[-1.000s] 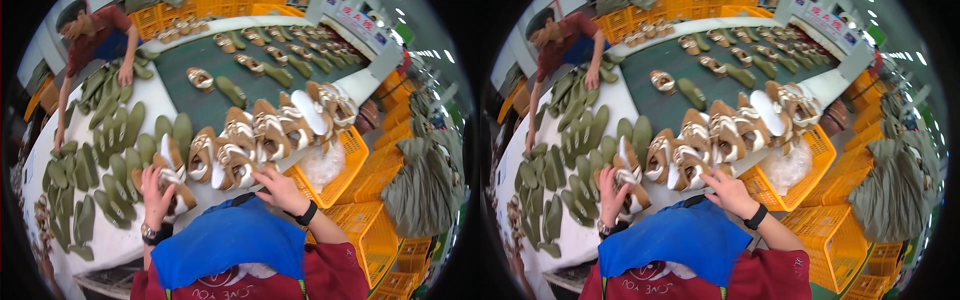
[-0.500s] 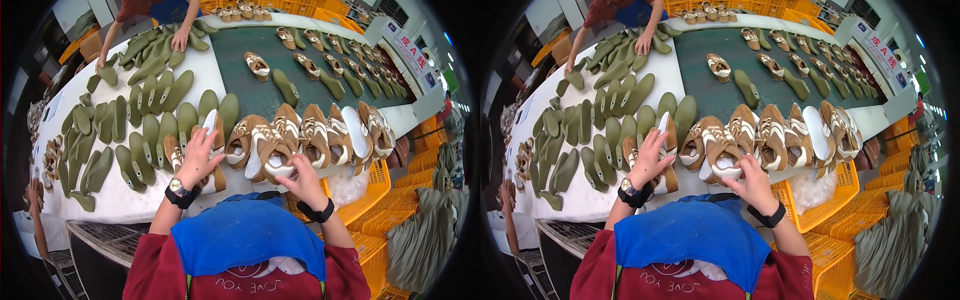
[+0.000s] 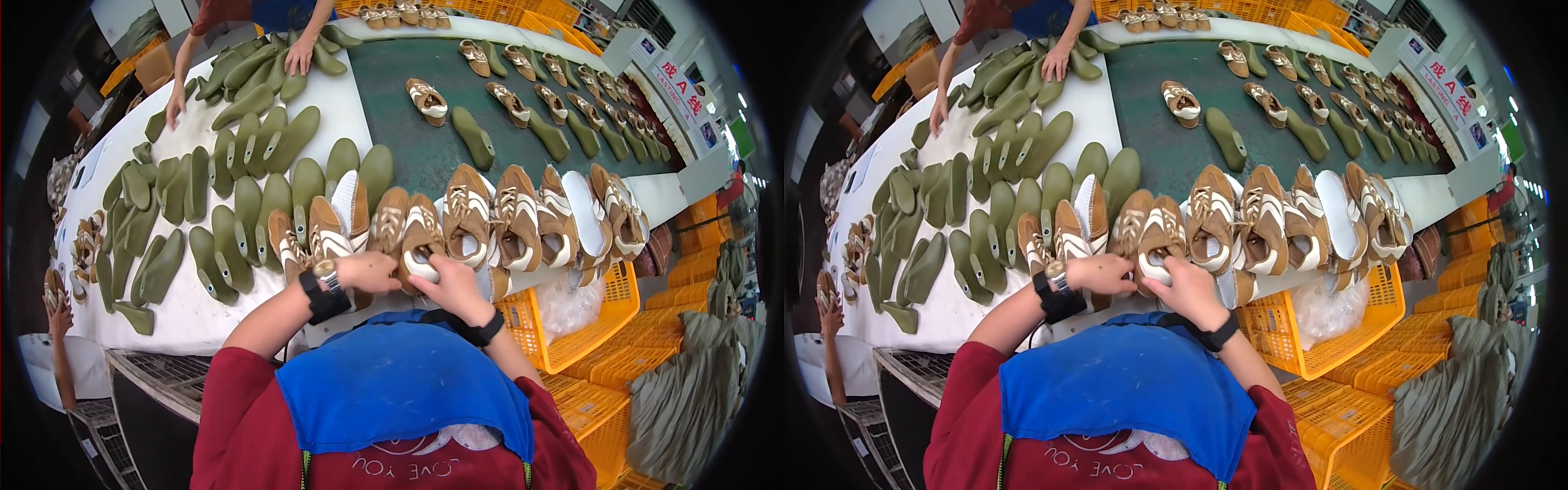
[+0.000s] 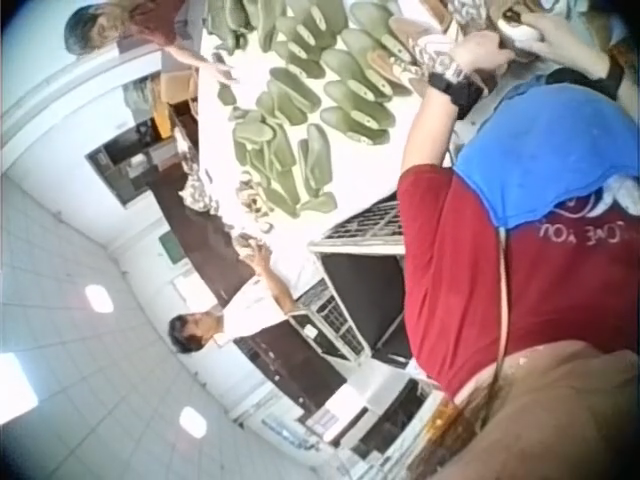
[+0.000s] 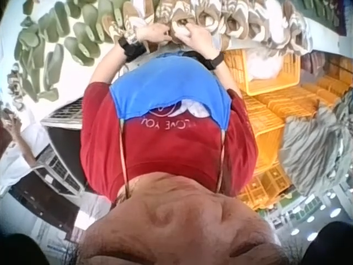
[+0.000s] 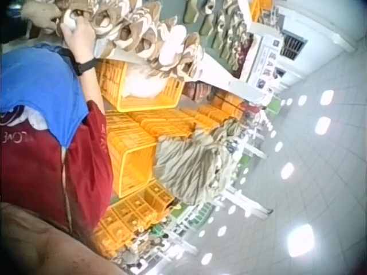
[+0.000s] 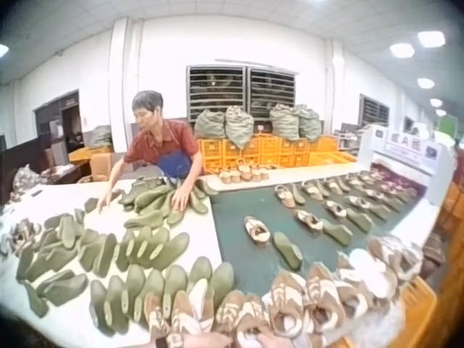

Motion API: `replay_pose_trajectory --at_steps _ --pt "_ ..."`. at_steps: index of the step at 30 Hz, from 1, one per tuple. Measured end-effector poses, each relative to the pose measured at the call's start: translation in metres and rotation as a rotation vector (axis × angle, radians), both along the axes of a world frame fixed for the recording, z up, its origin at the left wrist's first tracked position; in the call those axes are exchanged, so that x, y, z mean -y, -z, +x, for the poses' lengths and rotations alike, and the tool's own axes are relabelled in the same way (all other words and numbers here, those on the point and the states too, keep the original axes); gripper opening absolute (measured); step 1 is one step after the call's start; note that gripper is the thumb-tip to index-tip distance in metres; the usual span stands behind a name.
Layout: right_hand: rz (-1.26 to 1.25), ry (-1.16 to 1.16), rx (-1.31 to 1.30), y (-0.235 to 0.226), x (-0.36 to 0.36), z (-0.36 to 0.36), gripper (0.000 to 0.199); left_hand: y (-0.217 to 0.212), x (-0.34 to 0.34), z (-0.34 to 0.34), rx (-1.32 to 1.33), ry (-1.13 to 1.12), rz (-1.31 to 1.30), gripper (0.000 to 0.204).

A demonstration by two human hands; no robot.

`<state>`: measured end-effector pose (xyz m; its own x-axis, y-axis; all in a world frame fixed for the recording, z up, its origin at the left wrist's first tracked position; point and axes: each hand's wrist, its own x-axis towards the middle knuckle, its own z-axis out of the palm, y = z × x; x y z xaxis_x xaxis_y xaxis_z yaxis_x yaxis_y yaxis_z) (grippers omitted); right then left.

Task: Organizing shoe lasts and finished shoes on a production line table.

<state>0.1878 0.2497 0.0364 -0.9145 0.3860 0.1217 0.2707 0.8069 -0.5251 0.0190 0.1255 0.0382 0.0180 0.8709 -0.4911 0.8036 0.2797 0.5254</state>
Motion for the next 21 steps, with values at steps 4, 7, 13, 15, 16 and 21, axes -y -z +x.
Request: replay_pose_trajectory --at_steps 4,7,13,15,16,21 --pt "-0.201 -0.176 0.161 -0.012 -0.022 0.021 0.042 -0.011 0.038 0.015 0.312 -0.056 0.144 0.041" --pt "-0.452 -0.033 0.099 -0.032 -0.029 0.022 0.034 -0.039 0.061 0.016 0.444 -0.339 0.399 0.041" --pt "0.126 -0.028 0.132 0.009 -0.058 0.025 0.022 -0.037 0.100 -0.009 0.176 -0.840 0.675 0.038" --pt "0.209 -0.098 0.406 0.011 -0.055 0.026 0.023 -0.031 0.111 -0.013 0.041 -0.872 0.673 0.039" --pt "0.214 -0.119 0.404 0.005 -0.053 0.026 0.023 -0.028 0.119 -0.014 -0.101 -0.907 0.665 0.040" --pt "0.028 -0.224 0.323 -0.009 -0.060 0.049 0.024 0.003 0.143 -0.006 -0.189 -0.955 0.555 0.062"
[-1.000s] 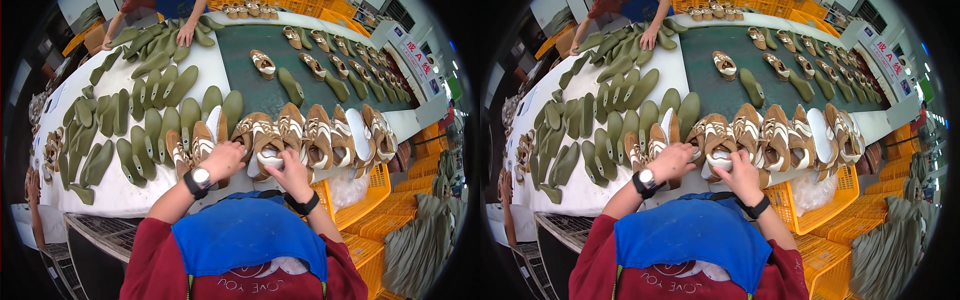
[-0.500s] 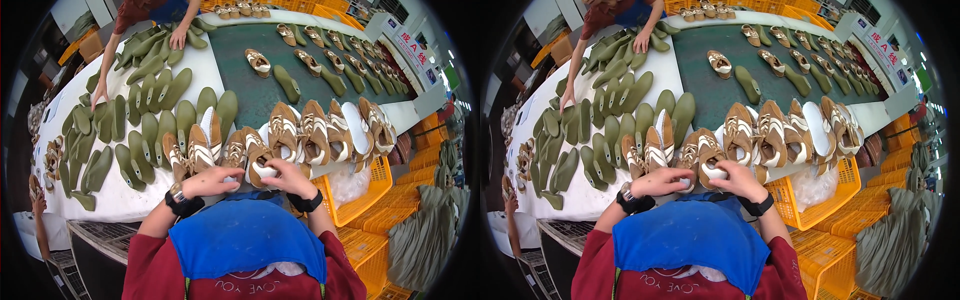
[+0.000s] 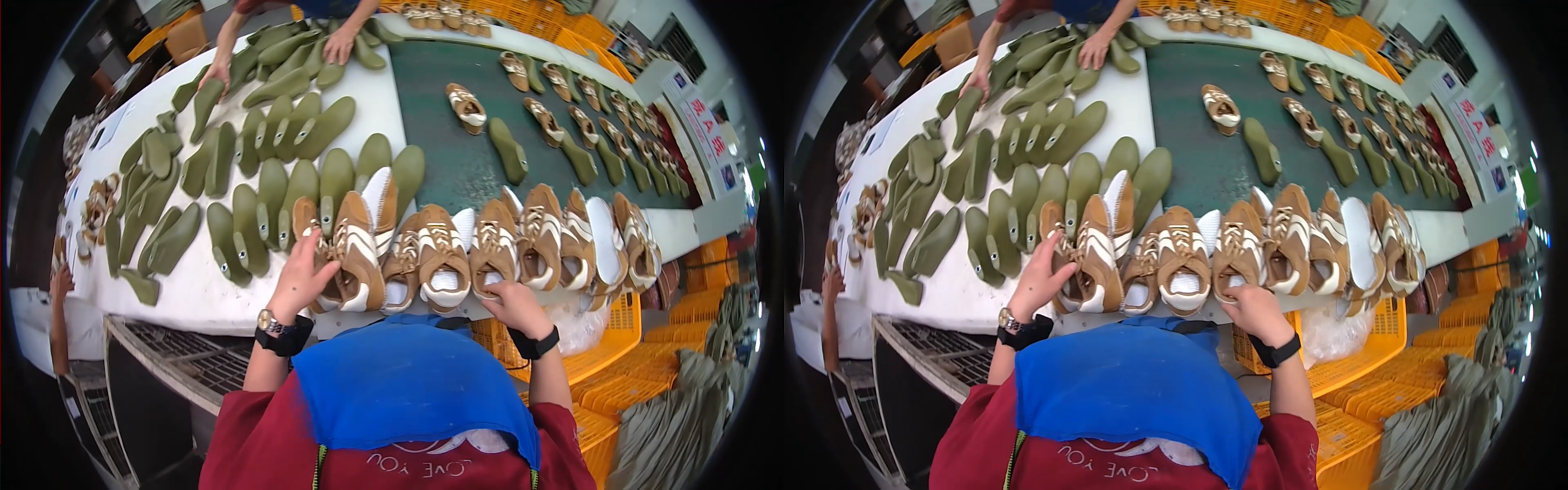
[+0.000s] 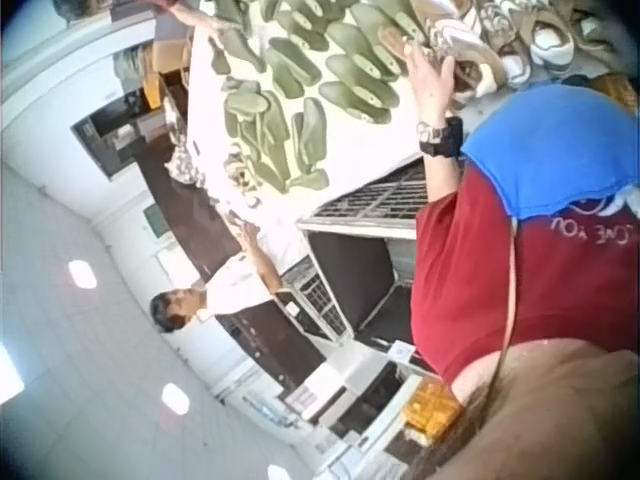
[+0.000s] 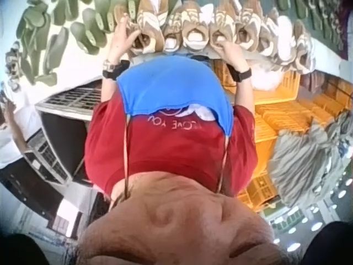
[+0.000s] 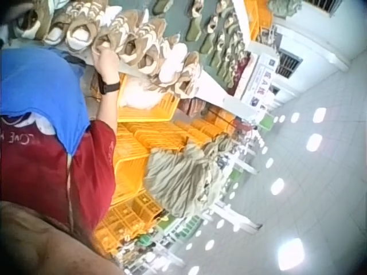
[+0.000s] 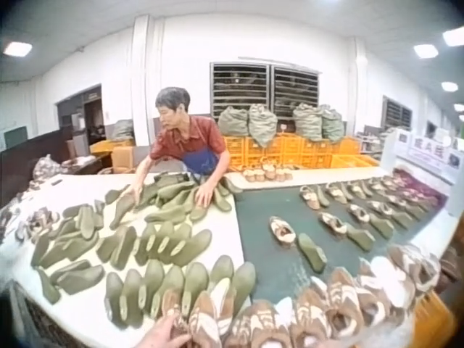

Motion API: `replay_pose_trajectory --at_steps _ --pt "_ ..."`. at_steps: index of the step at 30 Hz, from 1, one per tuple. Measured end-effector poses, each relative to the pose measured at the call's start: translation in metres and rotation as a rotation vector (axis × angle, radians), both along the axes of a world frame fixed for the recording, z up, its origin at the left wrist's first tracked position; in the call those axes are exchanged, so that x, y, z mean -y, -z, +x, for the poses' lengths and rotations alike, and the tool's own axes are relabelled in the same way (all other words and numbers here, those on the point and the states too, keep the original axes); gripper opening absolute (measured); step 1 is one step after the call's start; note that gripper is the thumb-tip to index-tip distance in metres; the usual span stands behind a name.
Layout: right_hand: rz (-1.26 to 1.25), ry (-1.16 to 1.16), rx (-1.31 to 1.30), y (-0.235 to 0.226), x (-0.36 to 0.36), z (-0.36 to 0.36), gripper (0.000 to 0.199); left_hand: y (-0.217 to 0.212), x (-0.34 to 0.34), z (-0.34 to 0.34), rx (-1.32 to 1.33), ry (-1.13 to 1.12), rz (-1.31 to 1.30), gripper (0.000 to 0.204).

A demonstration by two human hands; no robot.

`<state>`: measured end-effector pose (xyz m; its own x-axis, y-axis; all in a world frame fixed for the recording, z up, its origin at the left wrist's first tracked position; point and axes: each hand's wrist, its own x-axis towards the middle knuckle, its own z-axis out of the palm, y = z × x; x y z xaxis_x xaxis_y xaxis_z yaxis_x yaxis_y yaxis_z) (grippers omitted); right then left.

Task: Organizing shoe lasts and finished shoes on a production line table.

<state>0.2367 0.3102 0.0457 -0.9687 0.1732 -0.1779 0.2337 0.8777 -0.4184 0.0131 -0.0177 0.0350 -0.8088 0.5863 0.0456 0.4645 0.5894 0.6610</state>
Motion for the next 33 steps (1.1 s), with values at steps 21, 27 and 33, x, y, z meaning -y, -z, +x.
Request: replay_pose_trajectory --at_steps 21,27,33 --pt "-0.649 -0.078 -0.370 -0.057 0.090 -0.094 0.065 -0.047 -0.018 0.045 -0.256 0.351 0.099 0.030" --pt "-0.524 0.028 -0.586 -0.049 0.092 -0.114 0.080 -0.061 -0.052 0.046 -0.397 0.576 0.001 0.035" --pt "-0.985 0.180 -0.596 -0.052 0.096 -0.107 0.070 -0.086 -0.058 0.027 -0.399 0.158 0.361 0.058"
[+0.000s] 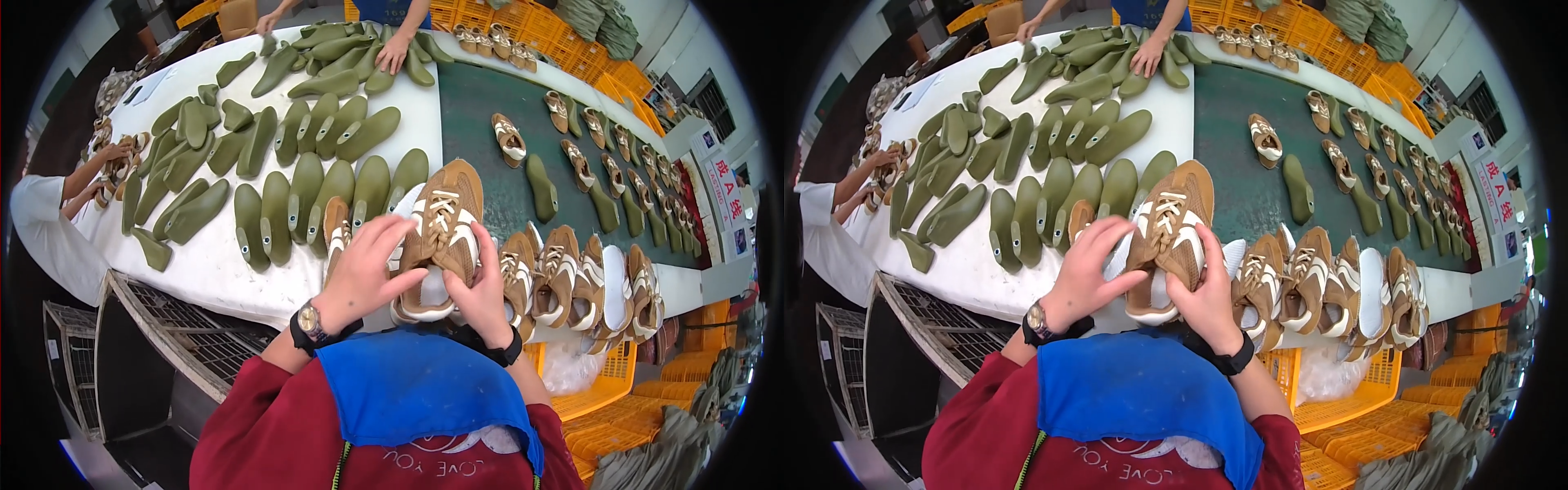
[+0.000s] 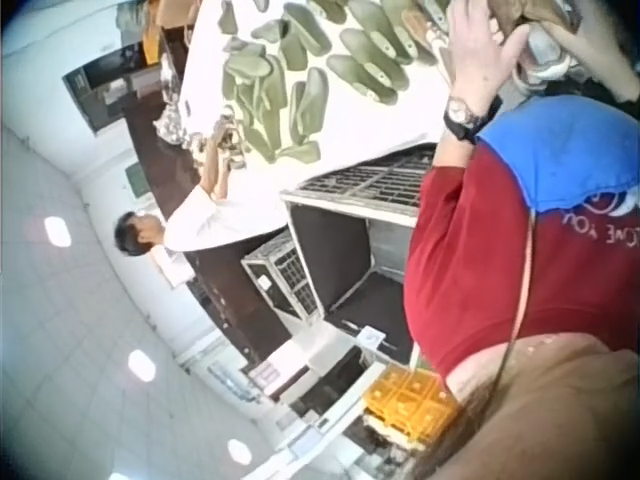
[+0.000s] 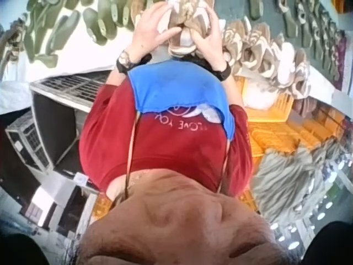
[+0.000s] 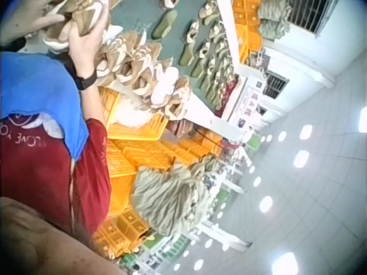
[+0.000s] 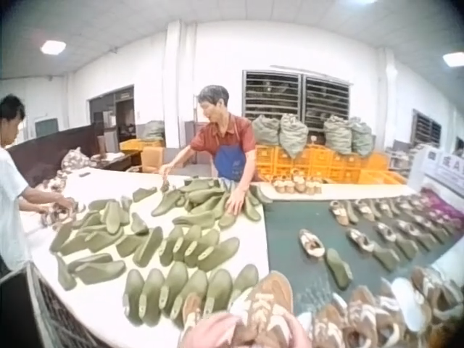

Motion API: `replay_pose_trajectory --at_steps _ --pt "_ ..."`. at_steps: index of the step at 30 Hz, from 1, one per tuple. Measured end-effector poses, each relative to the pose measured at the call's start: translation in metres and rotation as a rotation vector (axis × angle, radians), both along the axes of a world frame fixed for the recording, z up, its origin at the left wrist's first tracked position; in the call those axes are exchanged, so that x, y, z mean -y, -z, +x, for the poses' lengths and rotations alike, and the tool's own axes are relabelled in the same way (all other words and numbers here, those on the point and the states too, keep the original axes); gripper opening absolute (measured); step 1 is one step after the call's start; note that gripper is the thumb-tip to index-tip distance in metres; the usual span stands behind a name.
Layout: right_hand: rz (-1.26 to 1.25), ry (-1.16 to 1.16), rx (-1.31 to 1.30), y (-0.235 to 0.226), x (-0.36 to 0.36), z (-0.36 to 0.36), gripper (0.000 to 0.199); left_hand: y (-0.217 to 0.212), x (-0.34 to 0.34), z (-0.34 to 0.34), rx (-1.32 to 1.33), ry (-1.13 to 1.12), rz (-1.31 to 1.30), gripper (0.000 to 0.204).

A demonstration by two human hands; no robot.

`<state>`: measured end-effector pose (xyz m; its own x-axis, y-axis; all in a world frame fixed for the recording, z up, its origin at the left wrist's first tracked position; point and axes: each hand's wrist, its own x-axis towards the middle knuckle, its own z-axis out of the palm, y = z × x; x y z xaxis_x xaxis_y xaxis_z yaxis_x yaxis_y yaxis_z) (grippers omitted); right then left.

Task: Organizing shoe lasts and finished shoes on a production line table.

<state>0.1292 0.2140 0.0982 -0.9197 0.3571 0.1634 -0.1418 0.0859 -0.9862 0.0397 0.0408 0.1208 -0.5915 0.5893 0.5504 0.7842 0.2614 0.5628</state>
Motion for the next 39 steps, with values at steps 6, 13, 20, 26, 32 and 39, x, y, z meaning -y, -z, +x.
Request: replay_pose_trajectory --at_steps 6,13,20,26,32,39 --pt "-0.074 -0.094 -0.086 -0.004 0.006 0.003 0.073 0.010 0.001 -0.005 0.100 0.039 -0.011 0.054" --pt "1.089 0.162 -0.123 -0.031 0.008 -0.006 0.058 0.016 -0.005 -0.002 -0.005 -0.184 0.032 0.022" --pt "0.874 0.123 -0.149 -0.029 0.016 -0.021 0.036 0.009 -0.008 0.001 0.024 -0.155 0.091 0.020" --pt "0.804 -0.027 -0.168 -0.033 0.024 -0.017 0.032 0.015 0.001 0.007 -0.102 -0.161 0.191 0.022" --pt "0.791 -0.273 -0.120 -0.034 0.018 -0.010 0.016 0.020 0.003 0.008 0.024 -0.150 0.326 0.021" --pt "0.745 -0.223 -0.234 -0.027 0.017 -0.021 0.015 0.011 0.007 -0.004 0.304 -0.006 0.346 0.035"
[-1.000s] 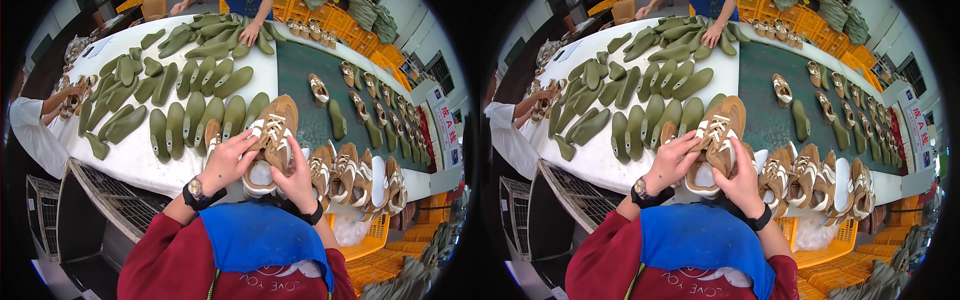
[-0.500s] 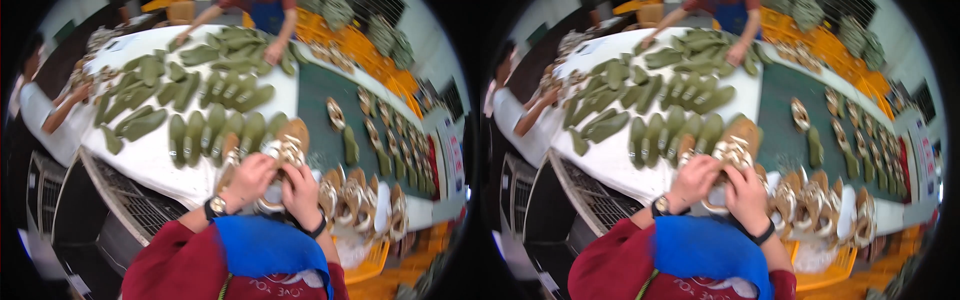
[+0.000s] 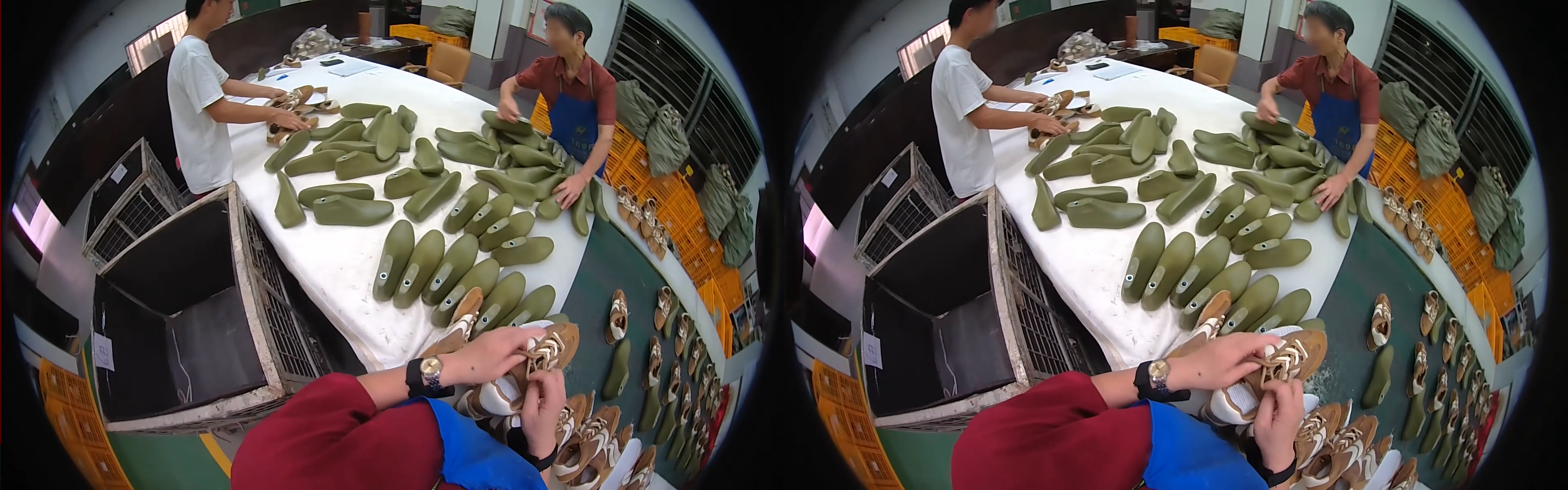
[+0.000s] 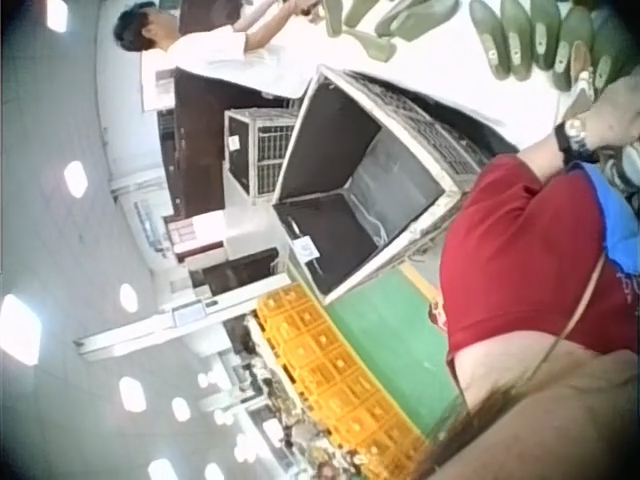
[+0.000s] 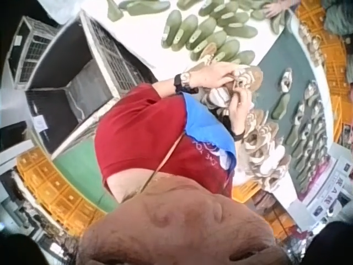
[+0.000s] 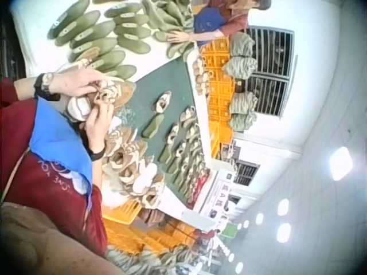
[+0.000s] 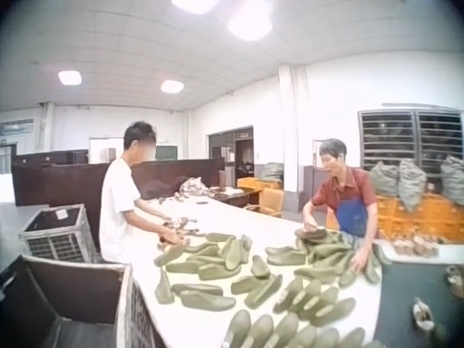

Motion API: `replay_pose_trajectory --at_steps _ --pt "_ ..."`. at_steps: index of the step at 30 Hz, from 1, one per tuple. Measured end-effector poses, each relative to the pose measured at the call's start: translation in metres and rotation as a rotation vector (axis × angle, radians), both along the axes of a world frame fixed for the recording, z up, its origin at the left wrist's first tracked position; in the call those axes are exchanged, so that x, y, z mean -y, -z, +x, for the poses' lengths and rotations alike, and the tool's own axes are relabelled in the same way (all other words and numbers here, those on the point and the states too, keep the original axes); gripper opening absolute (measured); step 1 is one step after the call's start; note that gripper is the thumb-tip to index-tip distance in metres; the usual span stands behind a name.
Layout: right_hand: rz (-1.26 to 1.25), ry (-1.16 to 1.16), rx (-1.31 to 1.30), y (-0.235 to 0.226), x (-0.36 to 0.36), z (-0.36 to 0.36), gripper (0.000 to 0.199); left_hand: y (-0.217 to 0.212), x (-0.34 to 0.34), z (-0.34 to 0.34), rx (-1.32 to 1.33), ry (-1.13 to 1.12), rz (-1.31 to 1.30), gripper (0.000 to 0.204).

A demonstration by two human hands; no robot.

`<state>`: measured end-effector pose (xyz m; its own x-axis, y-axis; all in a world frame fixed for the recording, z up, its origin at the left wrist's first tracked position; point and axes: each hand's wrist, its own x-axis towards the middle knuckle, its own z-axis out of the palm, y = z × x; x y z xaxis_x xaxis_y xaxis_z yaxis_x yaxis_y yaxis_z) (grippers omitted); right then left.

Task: Organizing shoe lasts and finished shoes on a production line table.

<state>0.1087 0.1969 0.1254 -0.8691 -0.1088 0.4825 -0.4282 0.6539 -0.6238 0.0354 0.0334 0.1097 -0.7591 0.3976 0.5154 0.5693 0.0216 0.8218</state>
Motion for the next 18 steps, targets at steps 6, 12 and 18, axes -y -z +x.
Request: replay_pose_trajectory --at_steps 6,12,18 --pt "-0.085 0.127 0.009 0.008 0.000 0.002 0.018 0.003 -0.011 0.010 -0.299 -0.035 -0.289 0.025" --pt "-0.189 0.131 0.039 0.017 -0.002 0.006 0.022 0.011 -0.017 0.008 -0.282 -0.016 -0.222 0.010" --pt "-0.397 0.235 0.109 0.010 -0.021 0.003 0.021 0.009 -0.006 0.014 -0.174 0.285 -0.068 0.007"
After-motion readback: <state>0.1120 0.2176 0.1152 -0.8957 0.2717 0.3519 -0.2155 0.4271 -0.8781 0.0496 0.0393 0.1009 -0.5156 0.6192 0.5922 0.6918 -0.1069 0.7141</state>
